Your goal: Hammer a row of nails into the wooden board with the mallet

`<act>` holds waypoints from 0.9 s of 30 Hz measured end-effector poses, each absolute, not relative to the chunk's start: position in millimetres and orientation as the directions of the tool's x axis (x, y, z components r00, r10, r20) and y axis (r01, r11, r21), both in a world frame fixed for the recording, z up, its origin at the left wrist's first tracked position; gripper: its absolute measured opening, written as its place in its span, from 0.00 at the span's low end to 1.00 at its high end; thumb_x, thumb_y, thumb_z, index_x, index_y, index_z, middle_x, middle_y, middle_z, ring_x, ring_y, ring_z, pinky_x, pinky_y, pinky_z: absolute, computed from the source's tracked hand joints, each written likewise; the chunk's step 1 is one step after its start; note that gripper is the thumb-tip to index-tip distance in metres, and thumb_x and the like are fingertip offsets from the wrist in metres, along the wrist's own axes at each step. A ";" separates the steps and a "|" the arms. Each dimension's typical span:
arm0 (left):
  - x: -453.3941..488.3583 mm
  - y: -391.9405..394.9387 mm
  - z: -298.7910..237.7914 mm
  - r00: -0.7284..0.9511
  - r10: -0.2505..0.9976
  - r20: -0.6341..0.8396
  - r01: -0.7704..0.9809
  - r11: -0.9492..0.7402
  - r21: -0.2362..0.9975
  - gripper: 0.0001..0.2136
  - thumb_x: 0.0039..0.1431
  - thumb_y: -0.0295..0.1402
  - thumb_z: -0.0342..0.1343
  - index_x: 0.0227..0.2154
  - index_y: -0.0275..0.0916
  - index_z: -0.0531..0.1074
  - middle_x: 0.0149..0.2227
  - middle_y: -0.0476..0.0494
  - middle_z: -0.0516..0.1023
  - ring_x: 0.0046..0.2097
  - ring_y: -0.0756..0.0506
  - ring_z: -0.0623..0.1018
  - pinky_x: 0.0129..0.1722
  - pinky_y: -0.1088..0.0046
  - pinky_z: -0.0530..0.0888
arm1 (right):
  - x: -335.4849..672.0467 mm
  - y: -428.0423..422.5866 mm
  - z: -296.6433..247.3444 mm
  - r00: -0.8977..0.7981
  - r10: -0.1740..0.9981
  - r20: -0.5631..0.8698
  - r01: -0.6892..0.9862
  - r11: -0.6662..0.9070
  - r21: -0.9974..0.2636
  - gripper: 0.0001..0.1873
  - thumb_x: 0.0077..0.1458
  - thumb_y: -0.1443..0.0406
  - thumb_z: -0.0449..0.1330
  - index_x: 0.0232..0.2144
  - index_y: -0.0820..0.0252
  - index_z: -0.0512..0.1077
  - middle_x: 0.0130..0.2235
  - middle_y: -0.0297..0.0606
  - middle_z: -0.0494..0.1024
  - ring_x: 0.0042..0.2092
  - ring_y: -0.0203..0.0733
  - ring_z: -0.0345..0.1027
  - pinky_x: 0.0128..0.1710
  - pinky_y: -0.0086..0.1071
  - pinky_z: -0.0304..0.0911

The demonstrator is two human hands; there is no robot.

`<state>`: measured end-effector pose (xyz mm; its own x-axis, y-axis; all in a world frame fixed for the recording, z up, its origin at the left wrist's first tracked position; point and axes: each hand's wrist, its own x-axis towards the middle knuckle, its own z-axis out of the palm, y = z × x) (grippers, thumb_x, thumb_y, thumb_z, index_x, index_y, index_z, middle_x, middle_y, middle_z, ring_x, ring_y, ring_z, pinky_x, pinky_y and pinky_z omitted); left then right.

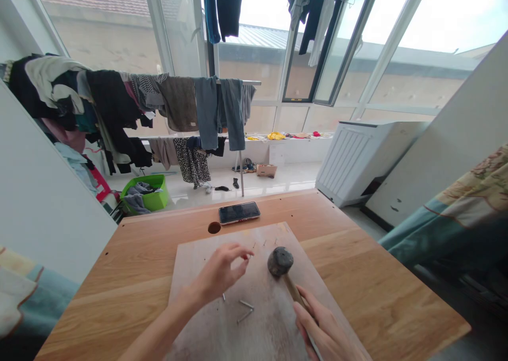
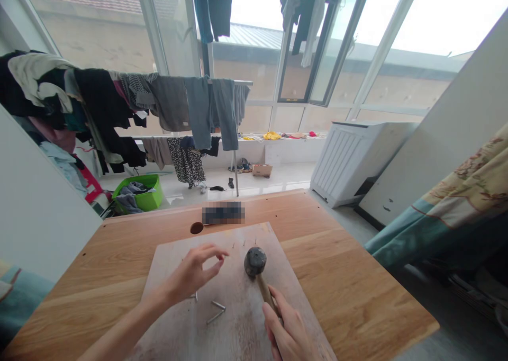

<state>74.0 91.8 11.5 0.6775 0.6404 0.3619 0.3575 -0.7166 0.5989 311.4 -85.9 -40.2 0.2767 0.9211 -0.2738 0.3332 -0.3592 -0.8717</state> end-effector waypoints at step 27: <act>83.3 120.6 -21.1 0.509 0.777 0.371 0.451 -0.608 0.654 0.06 0.58 0.25 0.57 0.31 0.40 0.78 0.42 0.42 0.79 0.46 0.40 0.77 0.51 0.59 0.72 | 267.3 -42.0 12.5 0.114 0.951 -0.288 0.144 -0.303 -0.942 0.27 0.63 0.47 0.52 0.54 0.60 0.65 0.23 0.22 0.63 0.14 0.26 0.53 0.10 0.19 0.50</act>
